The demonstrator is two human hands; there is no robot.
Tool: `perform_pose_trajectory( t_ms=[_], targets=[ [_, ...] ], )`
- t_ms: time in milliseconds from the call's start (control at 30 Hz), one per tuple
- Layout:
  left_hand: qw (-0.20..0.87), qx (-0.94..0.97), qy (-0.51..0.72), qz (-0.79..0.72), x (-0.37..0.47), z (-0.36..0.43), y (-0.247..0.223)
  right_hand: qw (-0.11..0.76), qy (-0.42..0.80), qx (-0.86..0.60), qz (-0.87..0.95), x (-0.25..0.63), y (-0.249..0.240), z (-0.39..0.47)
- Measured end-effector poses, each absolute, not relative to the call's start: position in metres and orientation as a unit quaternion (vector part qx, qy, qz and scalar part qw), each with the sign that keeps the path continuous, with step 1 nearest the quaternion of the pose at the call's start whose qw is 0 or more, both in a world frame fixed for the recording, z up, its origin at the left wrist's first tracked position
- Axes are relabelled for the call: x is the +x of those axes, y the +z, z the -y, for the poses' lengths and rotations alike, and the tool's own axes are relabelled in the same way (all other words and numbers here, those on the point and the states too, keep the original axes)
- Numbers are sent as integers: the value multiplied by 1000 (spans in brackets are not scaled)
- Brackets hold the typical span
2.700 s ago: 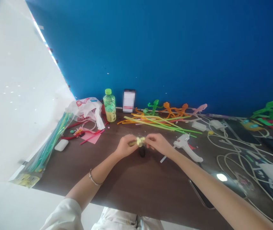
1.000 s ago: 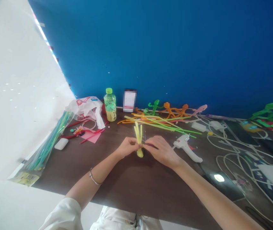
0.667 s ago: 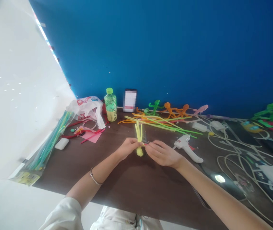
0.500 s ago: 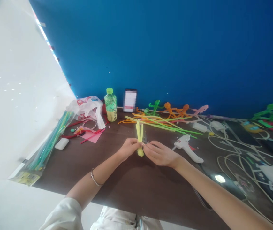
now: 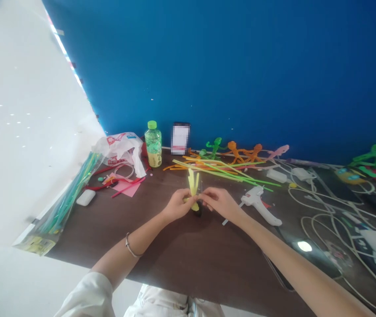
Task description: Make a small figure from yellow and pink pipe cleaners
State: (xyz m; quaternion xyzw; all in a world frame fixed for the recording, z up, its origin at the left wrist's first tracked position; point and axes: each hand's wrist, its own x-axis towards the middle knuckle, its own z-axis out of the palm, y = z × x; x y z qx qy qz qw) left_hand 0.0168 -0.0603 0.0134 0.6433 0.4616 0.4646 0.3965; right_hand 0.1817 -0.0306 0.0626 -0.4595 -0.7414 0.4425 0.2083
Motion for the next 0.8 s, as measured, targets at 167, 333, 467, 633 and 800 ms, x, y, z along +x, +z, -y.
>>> perform_pose_trajectory(
  t_ms=[167,333,467,633,800],
  targets=[
    [174,752,431,-467,16,60,9,192,632,-448,602,182,62,29],
    [181,761,448,-434,10,63,14,223,682,-441,539,178,53,37],
    [252,706,490,-445,5,61,19,291,454,-438,719,182,51,38],
    [400,489,627,-455,10,53,13,347,-24,-302,888,201,50,32],
    [717,262,535,-362,19,53,15,264,-272,-134,916,211,58,33]
  ],
)
